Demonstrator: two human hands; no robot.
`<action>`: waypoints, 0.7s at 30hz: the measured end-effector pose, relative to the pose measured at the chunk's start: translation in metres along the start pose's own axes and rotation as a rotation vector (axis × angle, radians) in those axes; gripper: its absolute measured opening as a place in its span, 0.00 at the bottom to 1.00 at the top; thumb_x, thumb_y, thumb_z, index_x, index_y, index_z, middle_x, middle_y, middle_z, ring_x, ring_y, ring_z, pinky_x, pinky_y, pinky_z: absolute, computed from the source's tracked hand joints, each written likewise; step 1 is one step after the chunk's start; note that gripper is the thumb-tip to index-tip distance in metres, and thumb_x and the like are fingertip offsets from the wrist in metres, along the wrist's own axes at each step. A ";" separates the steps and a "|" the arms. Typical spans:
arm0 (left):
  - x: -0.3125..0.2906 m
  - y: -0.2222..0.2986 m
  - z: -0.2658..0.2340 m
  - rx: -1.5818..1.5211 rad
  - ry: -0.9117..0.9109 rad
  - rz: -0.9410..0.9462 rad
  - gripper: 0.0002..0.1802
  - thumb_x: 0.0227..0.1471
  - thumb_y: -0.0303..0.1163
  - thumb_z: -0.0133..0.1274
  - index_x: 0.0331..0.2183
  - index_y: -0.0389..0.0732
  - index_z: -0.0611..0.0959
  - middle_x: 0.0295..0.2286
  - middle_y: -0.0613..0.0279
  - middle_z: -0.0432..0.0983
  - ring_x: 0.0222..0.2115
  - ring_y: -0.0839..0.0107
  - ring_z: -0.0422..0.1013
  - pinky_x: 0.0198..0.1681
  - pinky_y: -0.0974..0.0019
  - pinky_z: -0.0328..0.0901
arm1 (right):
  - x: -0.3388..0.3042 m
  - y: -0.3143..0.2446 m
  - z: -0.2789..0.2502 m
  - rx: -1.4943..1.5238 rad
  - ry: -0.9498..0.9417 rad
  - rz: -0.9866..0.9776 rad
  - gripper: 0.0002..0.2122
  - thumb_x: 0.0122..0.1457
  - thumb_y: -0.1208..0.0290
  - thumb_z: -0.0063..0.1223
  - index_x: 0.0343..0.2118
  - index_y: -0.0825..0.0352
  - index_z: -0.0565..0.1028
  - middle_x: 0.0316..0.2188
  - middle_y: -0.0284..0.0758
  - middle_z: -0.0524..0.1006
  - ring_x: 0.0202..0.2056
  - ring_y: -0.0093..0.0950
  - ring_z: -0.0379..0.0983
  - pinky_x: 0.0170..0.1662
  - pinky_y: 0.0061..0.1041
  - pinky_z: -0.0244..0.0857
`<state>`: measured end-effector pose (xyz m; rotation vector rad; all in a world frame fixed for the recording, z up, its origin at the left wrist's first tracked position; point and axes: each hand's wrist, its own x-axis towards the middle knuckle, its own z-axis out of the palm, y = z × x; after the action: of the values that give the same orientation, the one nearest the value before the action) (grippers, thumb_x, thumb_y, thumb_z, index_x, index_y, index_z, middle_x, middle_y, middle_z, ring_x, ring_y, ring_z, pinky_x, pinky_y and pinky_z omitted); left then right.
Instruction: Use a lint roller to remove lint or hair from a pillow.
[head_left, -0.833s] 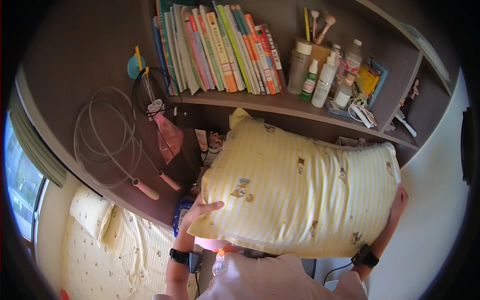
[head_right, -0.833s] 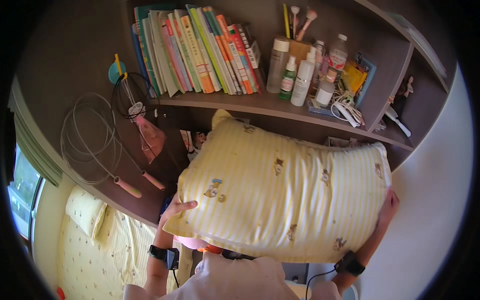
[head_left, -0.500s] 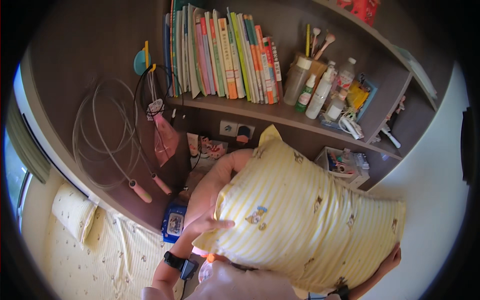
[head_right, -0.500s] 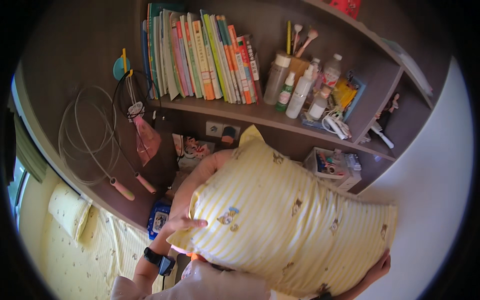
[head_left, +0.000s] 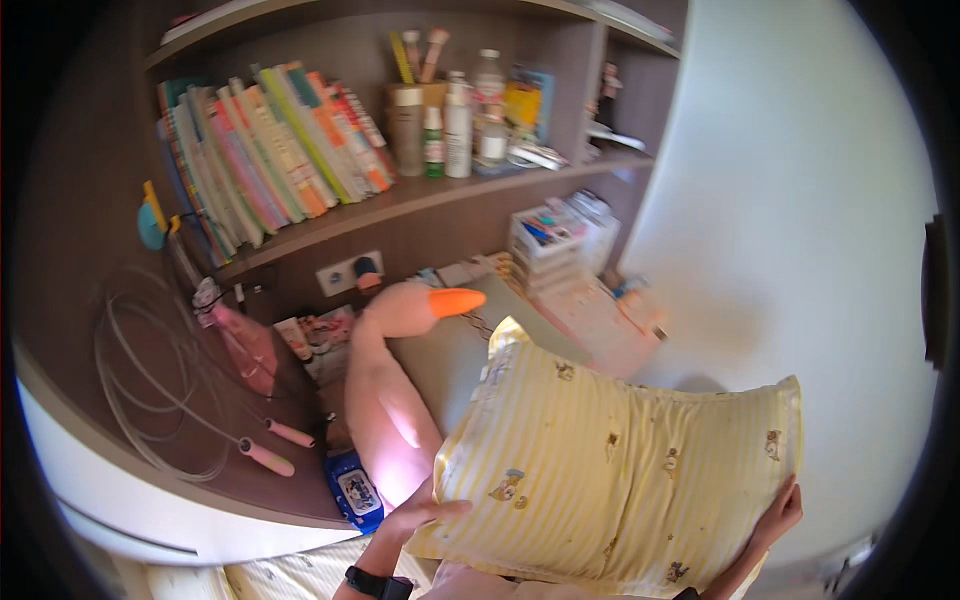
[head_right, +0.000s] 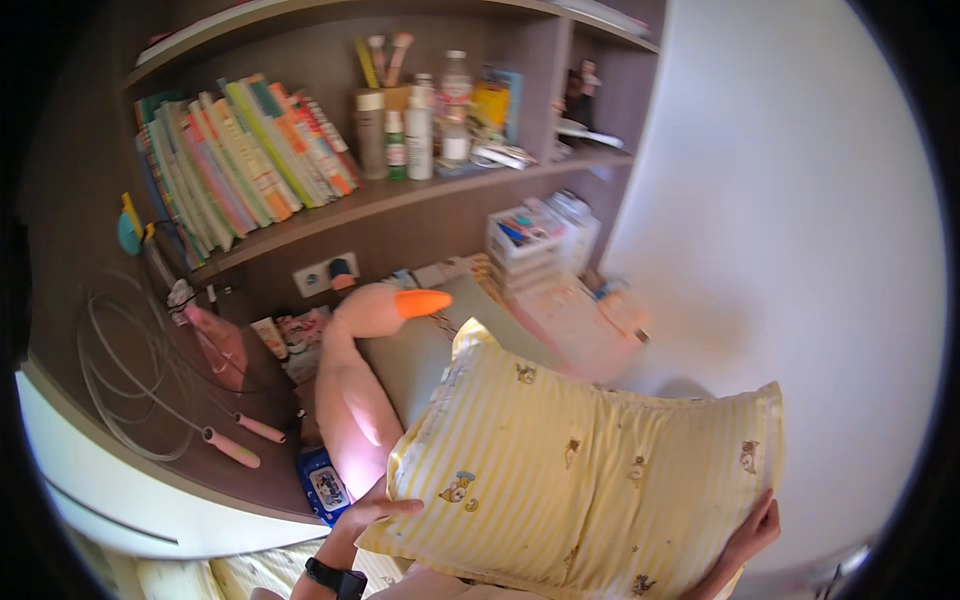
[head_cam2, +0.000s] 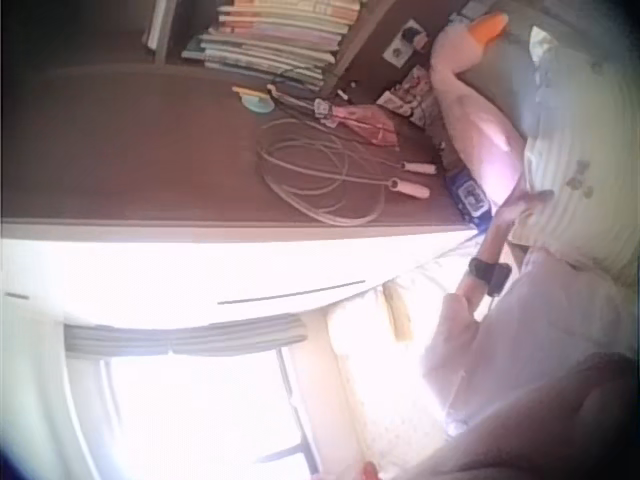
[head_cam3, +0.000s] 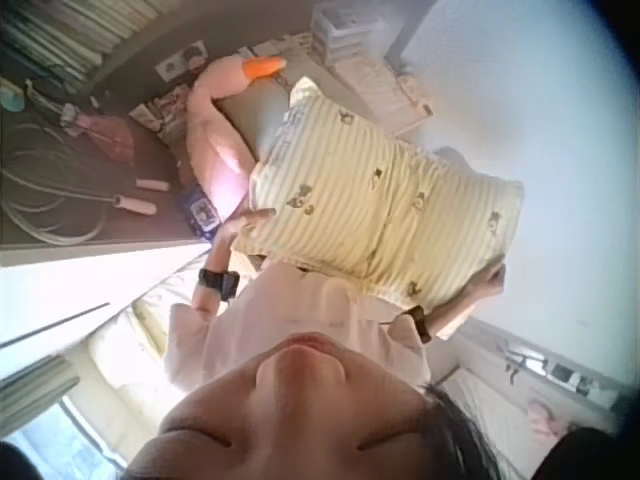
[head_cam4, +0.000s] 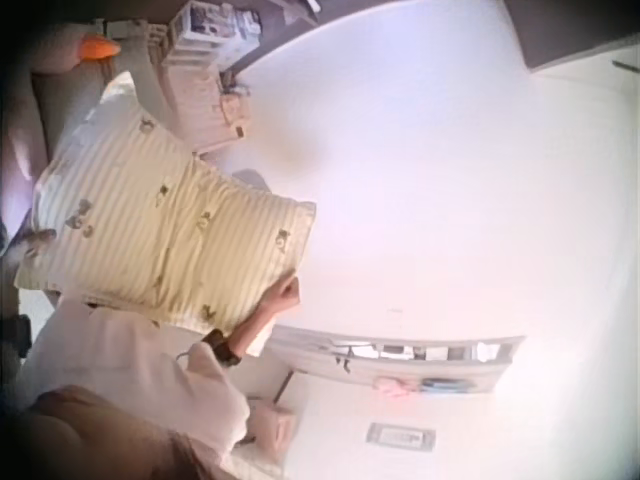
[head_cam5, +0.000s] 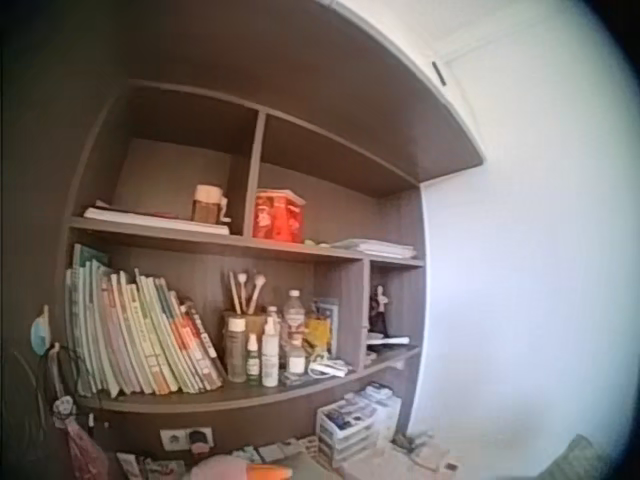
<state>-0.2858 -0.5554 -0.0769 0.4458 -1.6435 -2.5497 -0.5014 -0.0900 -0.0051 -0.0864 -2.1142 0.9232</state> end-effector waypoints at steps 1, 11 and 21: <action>-0.004 -0.004 0.003 -0.023 -0.057 -0.038 0.46 0.34 0.27 0.61 0.53 0.37 0.54 0.48 0.59 0.59 0.50 0.67 0.55 0.53 0.65 0.50 | -0.013 -0.002 -0.020 -0.053 0.015 -0.050 0.20 0.60 0.66 0.39 0.13 0.69 0.53 0.11 0.27 0.48 0.17 0.17 0.43 0.17 0.22 0.38; -0.007 -0.119 0.041 0.338 -0.297 -0.163 0.51 0.36 0.29 0.60 0.55 0.38 0.44 0.50 0.54 0.53 0.52 0.65 0.51 0.54 0.64 0.49 | -0.037 -0.030 -0.194 -0.400 0.524 -0.382 0.10 0.58 0.72 0.42 0.25 0.73 0.69 0.15 0.35 0.62 0.19 0.20 0.55 0.22 0.19 0.54; -0.014 -0.090 0.145 0.640 -0.410 0.451 0.67 0.25 0.33 0.66 0.56 0.47 0.33 0.55 0.48 0.41 0.55 0.58 0.44 0.55 0.56 0.47 | 0.013 -0.143 -0.257 -0.489 0.572 -0.854 0.08 0.55 0.76 0.41 0.29 0.74 0.72 0.22 0.37 0.71 0.24 0.28 0.64 0.33 0.23 0.58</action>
<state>-0.3049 -0.3868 -0.0994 -0.4190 -2.3572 -1.8290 -0.2953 -0.0397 0.1989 0.2599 -1.5421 -0.1306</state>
